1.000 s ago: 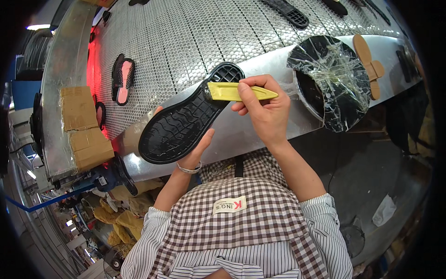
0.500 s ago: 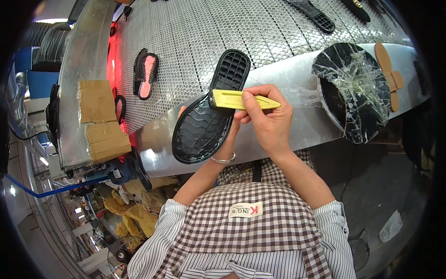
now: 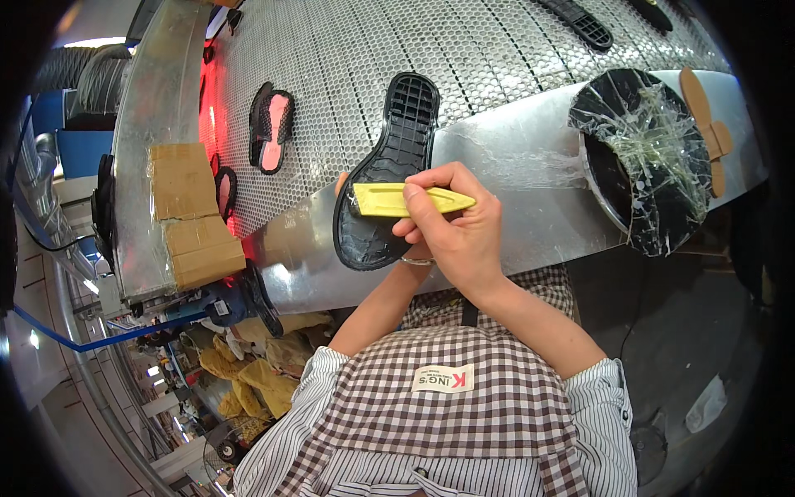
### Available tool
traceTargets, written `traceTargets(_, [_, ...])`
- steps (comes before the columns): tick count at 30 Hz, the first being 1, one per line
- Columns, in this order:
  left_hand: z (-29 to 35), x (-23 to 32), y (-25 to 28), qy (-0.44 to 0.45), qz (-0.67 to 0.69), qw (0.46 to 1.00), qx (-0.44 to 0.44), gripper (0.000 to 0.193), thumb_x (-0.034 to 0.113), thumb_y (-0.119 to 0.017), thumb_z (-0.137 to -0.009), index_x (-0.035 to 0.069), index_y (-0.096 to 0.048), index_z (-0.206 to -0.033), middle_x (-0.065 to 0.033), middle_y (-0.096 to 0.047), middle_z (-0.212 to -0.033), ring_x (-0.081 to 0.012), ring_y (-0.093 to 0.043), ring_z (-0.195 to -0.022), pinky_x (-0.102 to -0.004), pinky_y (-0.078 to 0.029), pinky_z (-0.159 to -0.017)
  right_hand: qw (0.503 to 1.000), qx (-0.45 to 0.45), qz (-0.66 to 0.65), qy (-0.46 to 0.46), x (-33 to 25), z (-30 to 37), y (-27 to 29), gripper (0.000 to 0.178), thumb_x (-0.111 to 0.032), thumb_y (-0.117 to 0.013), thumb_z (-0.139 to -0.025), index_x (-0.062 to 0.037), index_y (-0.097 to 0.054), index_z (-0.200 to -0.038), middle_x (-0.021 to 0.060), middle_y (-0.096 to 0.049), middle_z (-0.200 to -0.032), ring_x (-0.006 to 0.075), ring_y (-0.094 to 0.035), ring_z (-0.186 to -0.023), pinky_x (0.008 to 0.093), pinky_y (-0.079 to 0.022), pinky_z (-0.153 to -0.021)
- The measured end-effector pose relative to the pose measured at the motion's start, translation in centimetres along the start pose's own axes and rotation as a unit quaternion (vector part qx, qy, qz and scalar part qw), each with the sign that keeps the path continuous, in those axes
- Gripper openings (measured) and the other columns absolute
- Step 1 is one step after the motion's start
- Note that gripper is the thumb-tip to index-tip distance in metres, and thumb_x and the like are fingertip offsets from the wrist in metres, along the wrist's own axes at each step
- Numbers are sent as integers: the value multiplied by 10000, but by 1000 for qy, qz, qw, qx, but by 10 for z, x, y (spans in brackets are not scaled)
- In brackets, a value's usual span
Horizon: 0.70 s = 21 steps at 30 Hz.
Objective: The person applies adhesive to shoe soles by taking each sole from a conveyor belt, dipping a plastic scraper into glue, and spreading the glue across the surface of the sole.
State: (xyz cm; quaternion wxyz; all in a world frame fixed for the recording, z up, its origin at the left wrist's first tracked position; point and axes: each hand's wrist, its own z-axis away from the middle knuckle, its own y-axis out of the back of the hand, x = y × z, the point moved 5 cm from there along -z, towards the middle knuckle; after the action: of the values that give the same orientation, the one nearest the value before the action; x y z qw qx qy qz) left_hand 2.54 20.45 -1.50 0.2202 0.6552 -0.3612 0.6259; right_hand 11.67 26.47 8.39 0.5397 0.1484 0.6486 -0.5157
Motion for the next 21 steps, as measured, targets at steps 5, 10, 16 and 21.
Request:
traceTargets(5, [-11,-17,-5,50,61,996,-35,424,335,-659,-837,73,-484,-1121,-36,-587,-866,-159,-585,-862,-339,-397,-838,999,-41,1,-23,0,6,-9,89,-91,-606,-912,-3,-590,-924,76,-662,-799,89,-655,-616,178,-509,-501])
traceTargets(10, [-4,-21,-3,92,122,987,-46,376,370,-622,-855,75,-521,-1064,-23,-576,-792,-158,-585,-813,-316,-417,-775,995,-89,32,-29,-12,3,-20,83,-85,-606,-908,-2,-595,-911,68,-659,-786,79,-648,-604,184,-508,-498])
traceTargets(16, [3,-26,2,139,208,965,-83,355,413,-579,-877,78,-566,-996,-8,-562,-704,-157,-585,-755,-287,-442,-699,978,-160,135,3,-24,-11,-26,87,-70,-622,-883,16,-625,-879,46,-652,-741,78,-633,-571,198,-512,-505])
traceTargets(21, [6,-13,-6,171,269,940,-120,369,442,-550,-892,80,-596,-951,2,-553,-645,-157,-585,-716,-268,-458,-648,949,-254,188,3,-35,-26,-32,82,-60,-635,-871,21,-636,-880,38,-648,-743,71,-615,-578,200,-499,-509])
